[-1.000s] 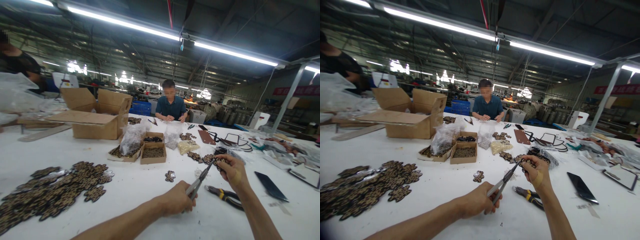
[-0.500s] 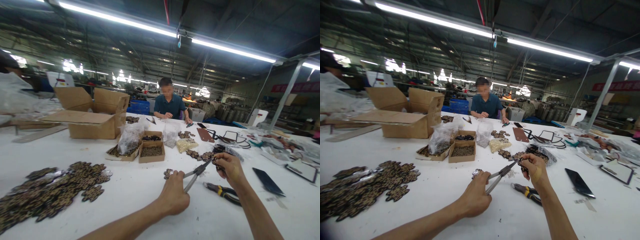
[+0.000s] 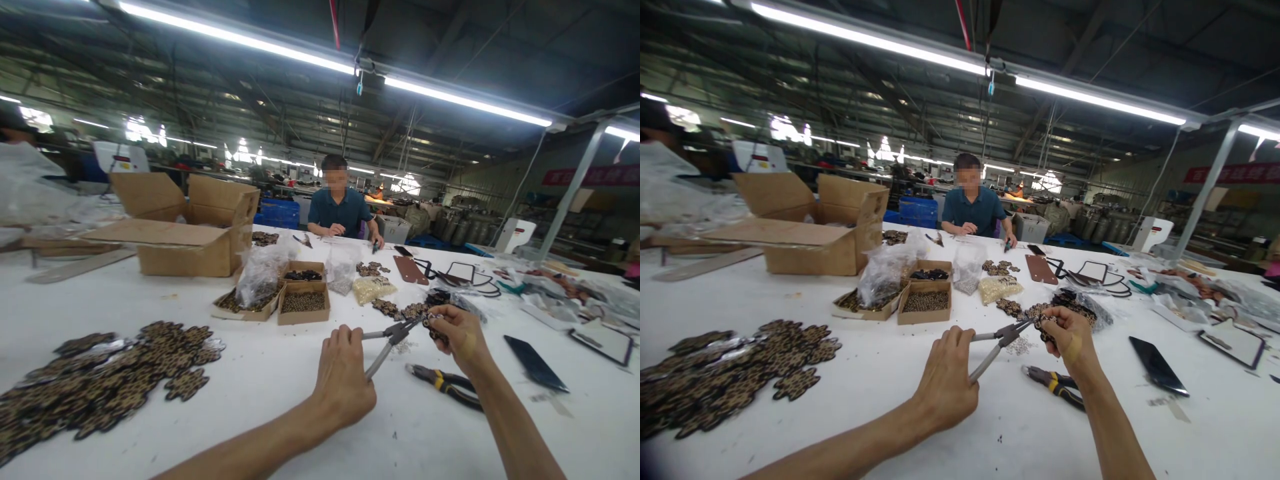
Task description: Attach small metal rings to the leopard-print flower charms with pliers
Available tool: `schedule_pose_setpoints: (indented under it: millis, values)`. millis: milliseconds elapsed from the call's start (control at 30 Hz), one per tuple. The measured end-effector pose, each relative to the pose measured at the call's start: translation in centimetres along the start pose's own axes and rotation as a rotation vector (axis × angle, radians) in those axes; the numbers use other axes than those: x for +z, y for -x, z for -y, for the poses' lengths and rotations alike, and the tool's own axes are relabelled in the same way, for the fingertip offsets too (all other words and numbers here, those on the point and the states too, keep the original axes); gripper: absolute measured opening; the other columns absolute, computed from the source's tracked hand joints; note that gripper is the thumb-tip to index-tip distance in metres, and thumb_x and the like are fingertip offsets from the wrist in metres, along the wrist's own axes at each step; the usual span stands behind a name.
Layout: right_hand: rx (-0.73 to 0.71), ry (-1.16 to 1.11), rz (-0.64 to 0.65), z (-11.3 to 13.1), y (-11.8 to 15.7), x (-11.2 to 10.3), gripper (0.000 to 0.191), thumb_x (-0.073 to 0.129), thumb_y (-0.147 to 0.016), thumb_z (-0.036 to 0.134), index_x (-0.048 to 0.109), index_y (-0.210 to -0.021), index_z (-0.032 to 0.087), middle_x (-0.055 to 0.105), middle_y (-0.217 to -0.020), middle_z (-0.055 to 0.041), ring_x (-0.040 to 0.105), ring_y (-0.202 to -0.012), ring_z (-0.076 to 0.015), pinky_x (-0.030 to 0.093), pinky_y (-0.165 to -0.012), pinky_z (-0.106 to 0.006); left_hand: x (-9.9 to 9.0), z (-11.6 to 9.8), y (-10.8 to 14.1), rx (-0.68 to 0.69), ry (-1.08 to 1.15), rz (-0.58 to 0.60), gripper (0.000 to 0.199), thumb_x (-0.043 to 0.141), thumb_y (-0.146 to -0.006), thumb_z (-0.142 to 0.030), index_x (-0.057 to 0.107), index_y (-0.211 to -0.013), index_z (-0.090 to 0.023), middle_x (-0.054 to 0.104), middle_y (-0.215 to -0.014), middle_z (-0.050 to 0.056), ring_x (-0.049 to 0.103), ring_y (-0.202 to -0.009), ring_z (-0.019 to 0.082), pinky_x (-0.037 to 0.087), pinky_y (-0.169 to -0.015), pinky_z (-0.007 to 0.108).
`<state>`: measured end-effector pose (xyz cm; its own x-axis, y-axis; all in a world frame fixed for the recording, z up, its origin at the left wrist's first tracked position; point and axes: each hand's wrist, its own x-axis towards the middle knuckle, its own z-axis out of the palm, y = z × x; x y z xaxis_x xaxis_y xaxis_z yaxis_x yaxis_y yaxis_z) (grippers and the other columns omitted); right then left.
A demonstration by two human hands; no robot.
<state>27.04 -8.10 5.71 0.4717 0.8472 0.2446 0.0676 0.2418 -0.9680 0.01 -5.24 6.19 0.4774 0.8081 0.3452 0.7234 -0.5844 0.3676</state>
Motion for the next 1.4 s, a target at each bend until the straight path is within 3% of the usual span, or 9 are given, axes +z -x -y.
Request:
schedule_pose_setpoints:
  millis: [200, 333, 400, 667, 800, 900, 1200, 1400]
  values:
    - [-0.063, -0.075, 0.096, 0.1, 0.1, -0.4, 0.037, 0.081, -0.072, 0.036, 0.07, -0.1, 0.015, 0.062, -0.064, -0.0008, 0.051, -0.045, -0.0115, 0.035, -0.038, -0.023, 0.4, 0.5, -0.5, -0.06, 0.134, 0.167, 0.055, 0.06, -0.061, -0.012, 0.052, -0.115, -0.02, 0.052, -0.113, 0.01, 0.052, -0.106, 0.027, 0.041, -0.091, 0.037]
    - [-0.075, -0.075, 0.098, 0.2, 0.0, -0.1, 0.039, 0.082, -0.07, 0.036, 0.073, -0.1, 0.015, 0.06, -0.061, 0.0, 0.049, -0.044, -0.012, 0.034, -0.037, -0.024, 0.4, 0.4, -0.2, -0.014, 0.124, 0.089, 0.08, 0.061, -0.059, -0.009, 0.041, -0.134, -0.026, 0.05, -0.118, 0.009, 0.049, -0.111, 0.028, 0.04, -0.094, 0.038]
    - [-0.093, -0.047, 0.091, 0.1, 0.0, 0.0, 0.04, 0.082, -0.069, 0.039, 0.073, -0.1, 0.015, 0.058, -0.059, 0.0012, 0.049, -0.044, -0.0124, 0.037, -0.037, -0.025, 0.1, 0.2, 0.0, 0.017, 0.104, 0.042, 0.083, 0.061, -0.057, -0.006, 0.04, -0.135, -0.029, 0.05, -0.116, 0.008, 0.049, -0.11, 0.027, 0.039, -0.095, 0.038]
    - [-0.173, 0.094, 0.092, 0.3, 0.4, -0.2, 0.038, 0.082, -0.073, 0.047, 0.074, -0.094, 0.016, 0.065, -0.067, -0.0026, 0.055, -0.056, -0.0133, 0.042, -0.046, -0.023, -0.4, -0.1, 0.2, 0.058, 0.1, 0.04, 0.074, 0.06, -0.054, -0.003, 0.047, -0.122, -0.029, 0.048, -0.109, 0.007, 0.048, -0.103, 0.026, 0.039, -0.092, 0.038]
    - [-0.221, 0.189, 0.089, 1.1, 0.9, -0.4, 0.038, 0.082, -0.073, 0.049, 0.078, -0.094, 0.017, 0.073, -0.086, -0.0078, 0.064, -0.075, -0.0199, 0.051, -0.061, -0.028, -0.5, -0.3, -0.1, 0.049, 0.075, 0.086, 0.059, 0.062, -0.054, -0.003, 0.057, -0.108, -0.027, 0.046, -0.108, 0.007, 0.047, -0.107, 0.027, 0.037, -0.097, 0.04]
    - [-0.224, 0.229, 0.12, 1.3, 0.9, -0.6, 0.038, 0.079, -0.077, 0.048, 0.079, -0.098, 0.017, 0.074, -0.089, -0.0084, 0.065, -0.08, -0.022, 0.053, -0.067, -0.032, -0.6, -0.4, -0.3, 0.046, 0.063, 0.117, 0.045, 0.063, -0.057, -0.006, 0.064, -0.098, -0.025, 0.046, -0.111, 0.008, 0.046, -0.11, 0.028, 0.037, -0.097, 0.042]
    - [-0.092, 0.247, 0.272, -0.5, 0.3, -1.5, 0.043, 0.079, -0.076, 0.047, 0.077, -0.099, 0.011, 0.068, -0.073, -0.0069, 0.056, -0.06, -0.0155, 0.044, -0.049, -0.027, -1.3, -0.4, -0.5, 0.068, 0.01, 0.198, 0.026, 0.065, -0.063, -0.009, 0.074, -0.082, -0.024, 0.047, -0.122, 0.011, 0.042, -0.118, 0.032, 0.037, -0.1, 0.048]
    - [0.022, 0.358, 0.447, -1.5, 0.2, -1.6, 0.03, 0.08, -0.073, 0.04, 0.078, -0.084, 0.012, 0.068, -0.069, -0.0045, 0.057, -0.063, -0.0153, 0.043, -0.055, -0.025, -1.6, 0.4, -1.2, 0.088, -0.071, 0.293, 0.018, 0.061, -0.066, -0.008, 0.07, -0.077, -0.02, 0.052, -0.108, 0.013, 0.049, -0.107, 0.03, 0.048, -0.079, 0.038]
